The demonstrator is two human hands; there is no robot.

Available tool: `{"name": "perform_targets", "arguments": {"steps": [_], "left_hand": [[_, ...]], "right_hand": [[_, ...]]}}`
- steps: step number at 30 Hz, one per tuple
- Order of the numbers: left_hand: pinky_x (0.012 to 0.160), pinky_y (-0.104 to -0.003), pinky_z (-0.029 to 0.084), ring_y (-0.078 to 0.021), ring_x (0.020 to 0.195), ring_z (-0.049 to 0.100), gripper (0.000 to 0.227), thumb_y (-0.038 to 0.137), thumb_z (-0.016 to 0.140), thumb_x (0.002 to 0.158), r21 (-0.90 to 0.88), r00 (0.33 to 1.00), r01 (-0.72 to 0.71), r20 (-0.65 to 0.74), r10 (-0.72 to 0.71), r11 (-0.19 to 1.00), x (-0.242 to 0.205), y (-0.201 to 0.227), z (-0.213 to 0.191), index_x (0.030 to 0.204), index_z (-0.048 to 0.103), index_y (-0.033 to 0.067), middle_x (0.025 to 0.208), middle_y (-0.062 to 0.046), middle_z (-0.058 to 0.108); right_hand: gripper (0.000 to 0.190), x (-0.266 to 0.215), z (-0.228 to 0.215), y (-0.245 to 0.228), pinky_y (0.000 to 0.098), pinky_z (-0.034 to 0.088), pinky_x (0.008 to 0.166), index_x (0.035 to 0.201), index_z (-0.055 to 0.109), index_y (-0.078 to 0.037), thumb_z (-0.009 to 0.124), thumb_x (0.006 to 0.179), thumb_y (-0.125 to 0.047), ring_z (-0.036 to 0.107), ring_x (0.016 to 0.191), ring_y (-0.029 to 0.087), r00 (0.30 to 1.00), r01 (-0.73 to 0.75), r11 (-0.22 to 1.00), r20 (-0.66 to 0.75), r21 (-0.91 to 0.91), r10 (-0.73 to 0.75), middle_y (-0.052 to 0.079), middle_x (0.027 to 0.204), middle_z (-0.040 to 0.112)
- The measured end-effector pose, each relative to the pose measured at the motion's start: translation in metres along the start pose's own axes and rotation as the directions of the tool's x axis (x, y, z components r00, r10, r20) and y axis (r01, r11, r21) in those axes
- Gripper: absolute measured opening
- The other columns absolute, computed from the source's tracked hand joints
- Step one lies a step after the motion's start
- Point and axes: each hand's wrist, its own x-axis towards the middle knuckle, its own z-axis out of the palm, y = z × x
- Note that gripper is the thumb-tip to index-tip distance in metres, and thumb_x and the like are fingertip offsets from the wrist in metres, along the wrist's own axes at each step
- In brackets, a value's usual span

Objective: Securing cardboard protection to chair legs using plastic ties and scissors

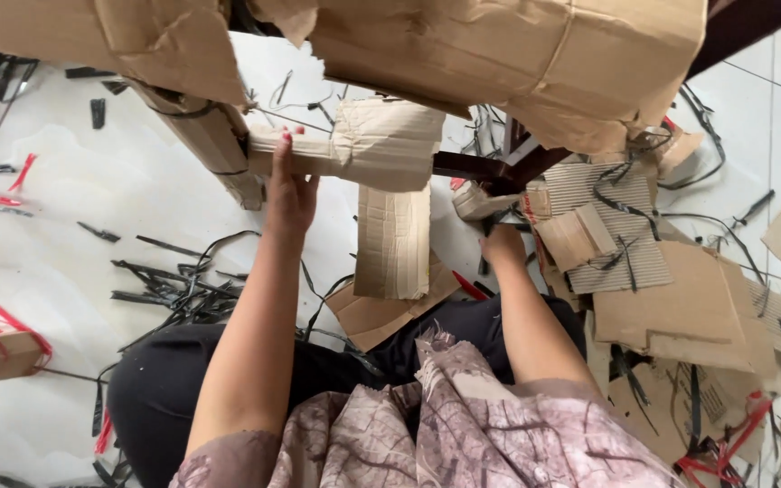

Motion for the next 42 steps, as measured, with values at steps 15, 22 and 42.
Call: {"name": "perform_targets", "arguments": {"steps": [15, 22, 42], "left_hand": [[0.105, -0.054, 0.048, -0.029, 0.121, 0.067, 0.06, 0.062, 0.05, 0.1, 0.947, 0.918, 0.208, -0.103, -0.383, 0.243, -0.095, 0.094, -0.007, 0.136, 0.067, 0.017, 0.128, -0.01, 0.072], [0.11, -0.061, 0.043, -0.0459, 0.131, 0.057, 0.066, 0.016, 0.071, 0.092, 0.684, 0.748, 0.16, 0.387, -0.54, 0.711, -0.146, 0.136, 0.046, 0.153, 0.047, 0.0078, 0.145, -0.029, 0.057], [0.095, -0.048, 0.055, -0.0335, 0.115, 0.069, 0.032, 0.022, 0.052, 0.1, 0.882, 0.859, 0.084, -0.3, -0.416, -0.465, -0.075, 0.113, -0.077, 0.12, 0.076, 0.0308, 0.119, -0.008, 0.075]], "right_hand": [[0.027, -0.318, -0.249, -0.12, 0.034, 0.053, 0.068, 0.103, 0.084, -0.007, 0.062, 0.087, -0.002, 0.059, 0.069, 0.018, 0.826, 0.482, 0.826, 0.16, 0.293, -0.54, 0.017, 0.073, 0.079], [0.021, -0.292, -0.195, -0.158, 0.0351, 0.054, 0.071, 0.104, 0.081, -0.009, 0.064, 0.091, -0.009, 0.066, 0.071, 0.02, 0.793, 0.52, 0.817, 0.215, 0.248, -0.57, 0.012, 0.077, 0.08], [0.038, -0.222, 0.111, -0.23, 0.0536, 0.045, 0.105, 0.128, 0.07, -0.029, 0.066, 0.092, -0.043, 0.05, 0.134, 0.035, 0.579, 0.81, 0.585, 0.194, -0.033, -0.792, 0.009, 0.149, 0.051]]}}
